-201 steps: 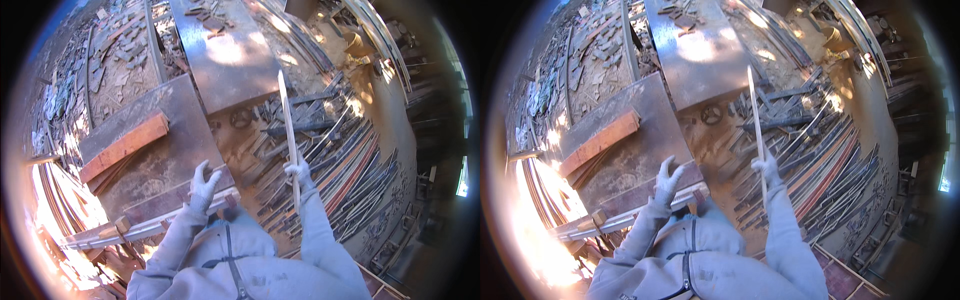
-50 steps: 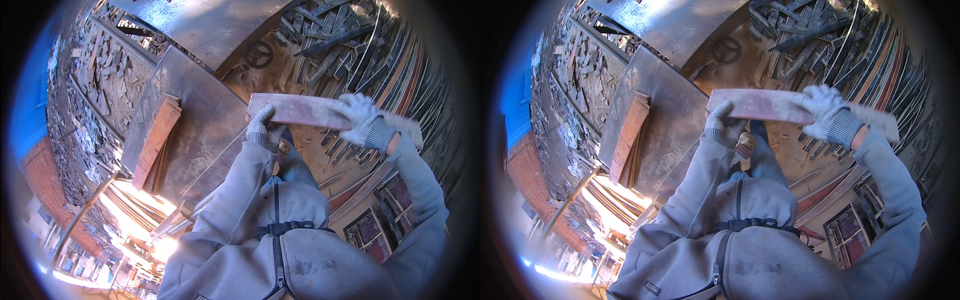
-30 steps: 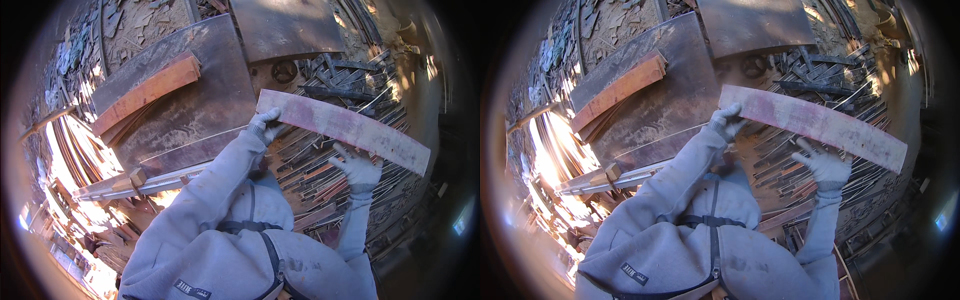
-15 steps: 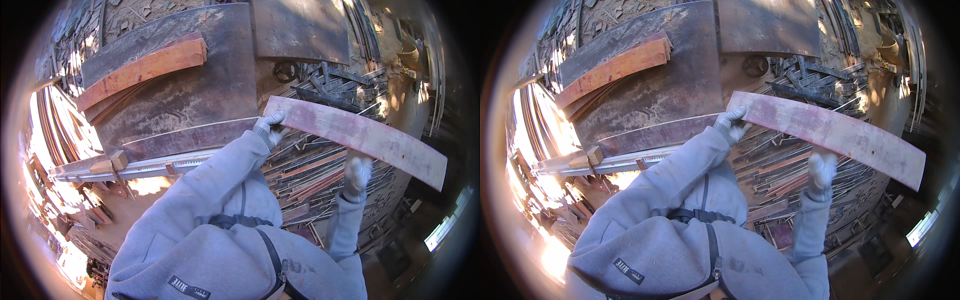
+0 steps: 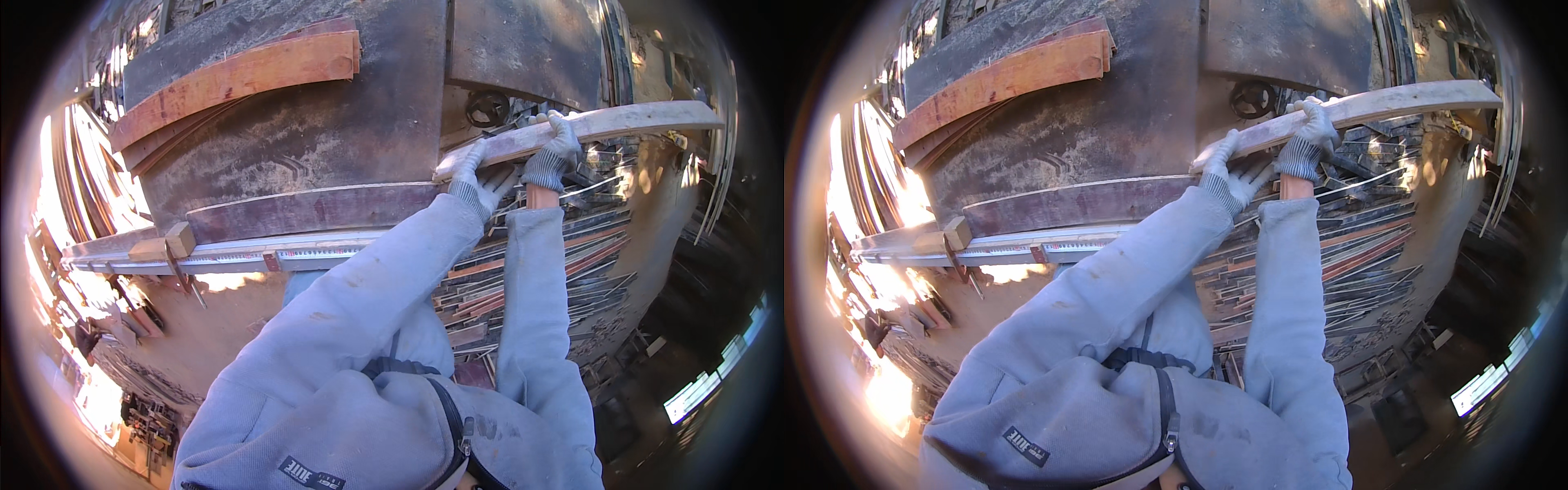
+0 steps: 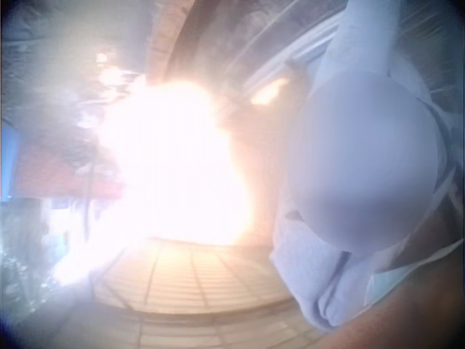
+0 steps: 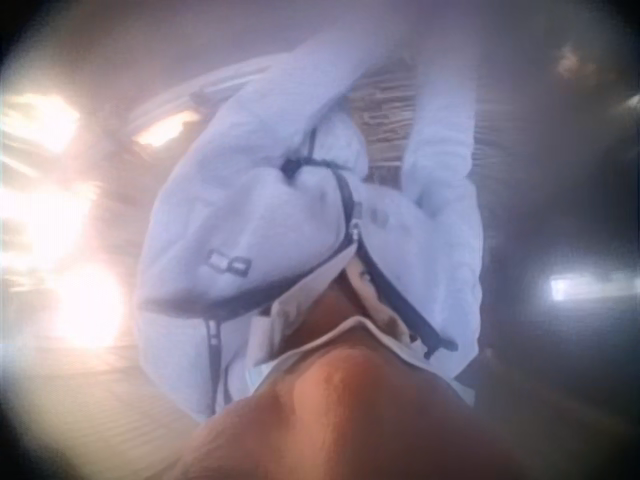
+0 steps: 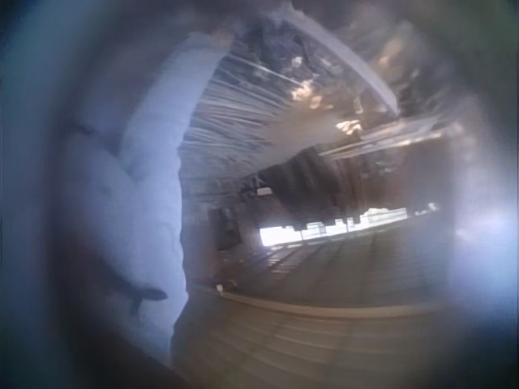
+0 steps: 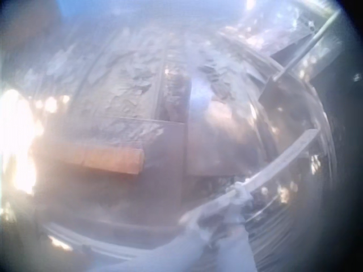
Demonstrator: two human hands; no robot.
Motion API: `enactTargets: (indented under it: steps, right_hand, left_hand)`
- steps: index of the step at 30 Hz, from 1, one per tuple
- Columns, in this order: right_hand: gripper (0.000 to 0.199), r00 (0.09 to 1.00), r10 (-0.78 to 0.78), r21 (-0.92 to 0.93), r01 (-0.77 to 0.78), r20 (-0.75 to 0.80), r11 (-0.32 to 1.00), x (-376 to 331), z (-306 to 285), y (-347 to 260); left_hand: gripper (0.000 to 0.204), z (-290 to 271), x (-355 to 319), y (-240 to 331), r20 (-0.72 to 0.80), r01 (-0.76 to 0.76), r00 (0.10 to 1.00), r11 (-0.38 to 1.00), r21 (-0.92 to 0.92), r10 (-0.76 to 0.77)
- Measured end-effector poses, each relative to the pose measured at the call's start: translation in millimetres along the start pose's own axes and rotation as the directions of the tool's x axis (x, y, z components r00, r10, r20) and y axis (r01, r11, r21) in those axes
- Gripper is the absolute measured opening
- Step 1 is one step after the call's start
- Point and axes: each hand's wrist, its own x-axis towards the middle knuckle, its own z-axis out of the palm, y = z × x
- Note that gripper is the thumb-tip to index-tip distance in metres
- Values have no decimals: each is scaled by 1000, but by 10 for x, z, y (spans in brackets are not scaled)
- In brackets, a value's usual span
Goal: The person repeatedly picks up wooden planks and strips from a cluttered workbench, inspects them, and places them into piles on the floor. The person handles the wood by hand, turning pieces over and moving them one at a time.
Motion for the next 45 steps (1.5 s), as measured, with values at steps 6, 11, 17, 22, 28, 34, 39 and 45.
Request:
enactTargets:
  steps: [6,11,17,22,28,34,39,45]
  right_hand:
    - [37,996,74,-4,-74,-39,997,241,460,77]
    - [53,997,-34,179,21,71,984,312,491,175]
    - [52,1000,-24,163,22,9,986,259,446,192]
    - [52,995,-92,115,88,26,989,137,611,194]
    - [60,996,-85,-42,84,-17,996,253,673,307]
    - [49,893,-315,-359,423,322,832,422,457,507]
    - [48,884,-402,-274,458,237,846,166,680,501]
    - [56,868,-434,-118,471,241,874,-268,881,286]
  left_hand:
    - [50,281,228,54,-108,-92,992,952,-291,63]
    - [35,424,162,117,-252,-159,964,943,-293,84]
    - [49,496,73,188,-325,-122,946,939,-322,12]
    - [32,346,271,279,-380,-63,924,961,-270,-46]
    - [23,278,412,333,-393,-35,913,937,-349,-112]
    - [24,242,289,331,-303,11,946,943,-332,-118]
    - [25,120,423,389,-200,43,972,936,-350,-120]
    - [21,45,444,389,-139,49,985,934,-354,-104]
